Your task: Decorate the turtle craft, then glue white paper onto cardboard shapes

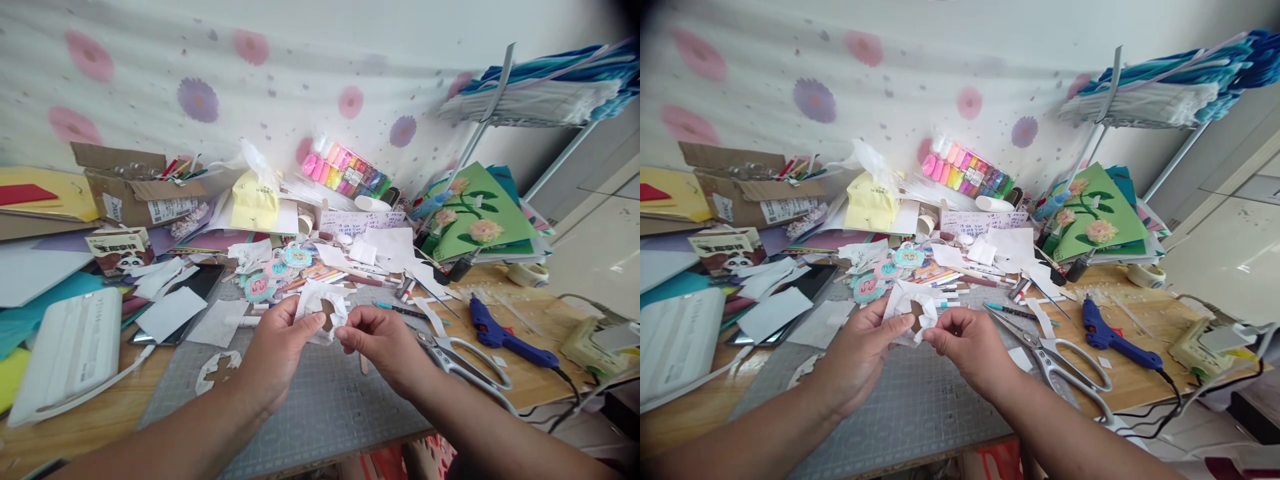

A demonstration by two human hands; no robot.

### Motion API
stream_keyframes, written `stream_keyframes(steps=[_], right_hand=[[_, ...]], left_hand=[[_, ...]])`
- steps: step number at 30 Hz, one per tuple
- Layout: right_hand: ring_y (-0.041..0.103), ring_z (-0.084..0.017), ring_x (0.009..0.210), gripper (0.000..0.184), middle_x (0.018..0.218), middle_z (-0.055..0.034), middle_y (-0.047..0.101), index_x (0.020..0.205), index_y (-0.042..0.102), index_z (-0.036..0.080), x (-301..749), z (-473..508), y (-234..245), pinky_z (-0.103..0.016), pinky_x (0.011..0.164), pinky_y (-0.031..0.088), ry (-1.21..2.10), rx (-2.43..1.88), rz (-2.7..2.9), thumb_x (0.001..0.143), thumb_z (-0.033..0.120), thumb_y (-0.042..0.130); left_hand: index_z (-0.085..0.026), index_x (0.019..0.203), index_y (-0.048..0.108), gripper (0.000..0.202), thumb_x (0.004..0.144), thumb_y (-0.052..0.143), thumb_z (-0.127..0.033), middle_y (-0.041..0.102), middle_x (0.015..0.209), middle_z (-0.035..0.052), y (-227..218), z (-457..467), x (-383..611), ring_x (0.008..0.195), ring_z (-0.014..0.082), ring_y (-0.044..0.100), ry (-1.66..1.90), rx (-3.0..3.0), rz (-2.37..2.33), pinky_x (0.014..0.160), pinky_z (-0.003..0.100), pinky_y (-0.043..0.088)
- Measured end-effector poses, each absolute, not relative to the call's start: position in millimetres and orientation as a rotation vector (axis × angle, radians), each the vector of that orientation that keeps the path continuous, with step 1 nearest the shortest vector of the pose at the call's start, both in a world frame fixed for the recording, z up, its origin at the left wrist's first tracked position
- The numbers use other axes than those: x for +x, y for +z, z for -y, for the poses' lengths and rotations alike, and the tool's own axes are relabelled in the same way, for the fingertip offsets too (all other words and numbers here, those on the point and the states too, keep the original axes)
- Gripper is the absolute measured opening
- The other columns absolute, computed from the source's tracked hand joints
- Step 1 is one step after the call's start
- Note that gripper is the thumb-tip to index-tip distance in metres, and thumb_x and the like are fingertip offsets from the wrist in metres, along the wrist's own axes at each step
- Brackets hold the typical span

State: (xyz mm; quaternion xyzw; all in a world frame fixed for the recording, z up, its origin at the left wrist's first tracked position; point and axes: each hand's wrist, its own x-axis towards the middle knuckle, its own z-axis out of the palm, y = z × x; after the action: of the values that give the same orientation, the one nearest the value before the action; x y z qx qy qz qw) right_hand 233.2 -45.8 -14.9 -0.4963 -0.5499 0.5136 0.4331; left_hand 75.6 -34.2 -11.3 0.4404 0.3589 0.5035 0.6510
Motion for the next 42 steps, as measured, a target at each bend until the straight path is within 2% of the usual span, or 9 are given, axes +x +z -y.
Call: stream_keyframes(steps=[5, 9, 16, 21, 28, 32, 35, 37, 42], right_hand=[[0.046, -0.01, 0.051, 0.031, 0.051, 0.0042, 0.053, 0.062, 0.056, 0.018, 228, 44, -14, -0.023, 0.052, 0.035, 1.316, -1.241, 1.303, 0.065, 0.043, 0.072], [0.05, -0.011, 0.057, 0.025, 0.062, 0.0017, 0.057, 0.074, 0.06, 0.017, 231, 45, -15, -0.025, 0.057, 0.041, 1.296, -1.204, 1.3, 0.07, 0.04, 0.068], [0.049, -0.013, 0.062, 0.023, 0.074, -0.0001, 0.051, 0.077, 0.052, 0.02, 224, 54, -19, -0.027, 0.057, 0.044, 0.537, -1.242, 1.654, 0.07, 0.033, 0.07], [0.049, -0.013, 0.063, 0.011, 0.069, 0.0004, 0.051, 0.071, 0.052, 0.021, 211, 55, -18, -0.026, 0.058, 0.041, 0.19, -1.167, 1.771, 0.075, 0.012, 0.059], [0.049, -0.014, 0.065, 0.013, 0.07, 0.0001, 0.05, 0.07, 0.049, 0.021, 212, 60, -19, -0.027, 0.06, 0.04, 0.229, -1.129, 1.817, 0.073, 0.01, 0.056], [0.05, -0.014, 0.068, 0.005, 0.075, -0.001, 0.051, 0.083, 0.053, 0.02, 220, 61, -18, -0.028, 0.063, 0.042, 0.319, -1.079, 1.711, 0.081, 0.016, 0.053], [0.053, -0.016, 0.076, 0.013, 0.083, -0.0039, 0.055, 0.093, 0.058, 0.02, 225, 60, -14, -0.03, 0.068, 0.043, 0.264, -1.067, 1.679, 0.085, 0.015, 0.049], [0.054, -0.016, 0.076, 0.013, 0.083, -0.0043, 0.057, 0.092, 0.061, 0.02, 226, 58, -13, -0.03, 0.068, 0.044, 0.256, -1.101, 1.678, 0.084, 0.017, 0.052], [0.052, -0.013, 0.064, 0.011, 0.072, -0.0011, 0.06, 0.078, 0.063, 0.018, 225, 48, -14, -0.026, 0.059, 0.043, 0.834, -1.211, 1.381, 0.078, 0.028, 0.059]], left_hand=[[-0.016, 0.089, 0.066, 0.019, 0.073, 0.066, -0.025, 0.068, 0.082, 0.0037, -10, 34, 76, 0.075, 0.0162, 0.058, 1.136, 0.951, -0.83, 0.068, 0.026, 0.044], [-0.016, 0.096, 0.064, 0.024, 0.074, 0.065, -0.027, 0.068, 0.092, 0.0055, -8, 32, 76, 0.081, 0.0174, 0.06, 1.138, 0.851, -0.85, 0.07, 0.028, 0.047], [-0.019, 0.099, 0.064, 0.028, 0.073, 0.067, -0.029, 0.069, 0.094, 0.003, -10, 33, 78, 0.079, 0.015, 0.061, 1.226, 0.75, -0.824, 0.072, 0.027, 0.047], [-0.02, 0.097, 0.064, 0.026, 0.073, 0.068, -0.026, 0.068, 0.095, 0.002, -12, 34, 79, 0.08, 0.0147, 0.061, 1.227, 0.724, -0.794, 0.07, 0.027, 0.047], [-0.019, 0.1, 0.062, 0.025, 0.076, 0.065, -0.023, 0.067, 0.097, 0.0031, -9, 30, 77, 0.078, 0.0135, 0.06, 1.195, 0.657, -0.75, 0.07, 0.026, 0.048], [-0.017, 0.103, 0.062, 0.028, 0.075, 0.066, -0.023, 0.066, 0.1, 0.0048, -7, 29, 76, 0.079, 0.0129, 0.06, 1.189, 0.657, -0.781, 0.069, 0.025, 0.047], [-0.017, 0.103, 0.063, 0.029, 0.075, 0.066, -0.023, 0.067, 0.1, 0.005, -8, 30, 76, 0.078, 0.0125, 0.059, 1.184, 0.672, -0.796, 0.068, 0.025, 0.047], [-0.017, 0.104, 0.063, 0.029, 0.075, 0.066, -0.023, 0.067, 0.1, 0.0053, -9, 31, 77, 0.08, 0.0131, 0.059, 1.178, 0.689, -0.786, 0.07, 0.026, 0.047], [-0.017, 0.103, 0.063, 0.026, 0.077, 0.064, -0.023, 0.067, 0.1, 0.006, -9, 32, 79, 0.084, 0.0148, 0.059, 1.146, 0.728, -0.755, 0.072, 0.027, 0.046]])
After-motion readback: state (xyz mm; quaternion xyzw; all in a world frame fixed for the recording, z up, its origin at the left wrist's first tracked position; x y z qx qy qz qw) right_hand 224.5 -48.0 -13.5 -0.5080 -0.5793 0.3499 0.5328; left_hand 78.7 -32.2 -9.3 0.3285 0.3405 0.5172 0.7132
